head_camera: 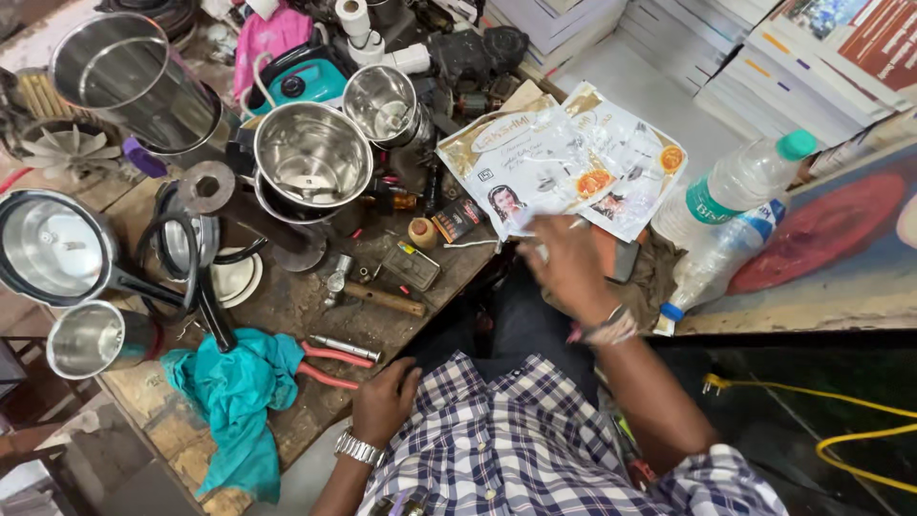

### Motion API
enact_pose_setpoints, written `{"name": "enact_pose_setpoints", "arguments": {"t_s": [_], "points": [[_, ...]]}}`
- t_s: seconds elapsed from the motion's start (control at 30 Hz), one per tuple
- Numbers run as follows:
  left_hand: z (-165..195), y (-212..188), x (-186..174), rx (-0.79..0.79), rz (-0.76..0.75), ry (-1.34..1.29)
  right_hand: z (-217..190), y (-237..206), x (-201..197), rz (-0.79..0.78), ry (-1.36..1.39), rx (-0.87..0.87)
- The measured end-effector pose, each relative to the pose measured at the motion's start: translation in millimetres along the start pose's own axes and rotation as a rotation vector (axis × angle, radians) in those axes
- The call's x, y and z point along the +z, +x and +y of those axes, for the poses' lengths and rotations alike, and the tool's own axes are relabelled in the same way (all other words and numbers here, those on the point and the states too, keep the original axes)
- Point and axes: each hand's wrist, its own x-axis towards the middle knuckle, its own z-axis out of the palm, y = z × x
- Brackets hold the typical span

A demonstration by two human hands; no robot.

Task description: The person disassembles a pressure cooker lid and a blender jar, then uses a hammer and pliers to adjust internal components. They handle a small plastic bag and currency, then reassemble the parts on a cluttered workbench.

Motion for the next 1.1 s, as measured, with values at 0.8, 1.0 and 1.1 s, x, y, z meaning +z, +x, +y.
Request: {"name": "enact_pose_setpoints", "arguments": {"t_s": [0.8, 1.0, 1.1], "points": [[11, -10, 2, 0.086, 0.064, -0.017, 112, 25, -20, -0.389, -0.667, 0.256], [23, 0, -5, 0.121, 0.123, -0.032, 41, 65, 10, -0.27, -0.494, 0.274], [30, 1, -14, 0.145, 0.166, -0.046, 29, 66, 17, -0.221, -0.7, 0.242]]}}
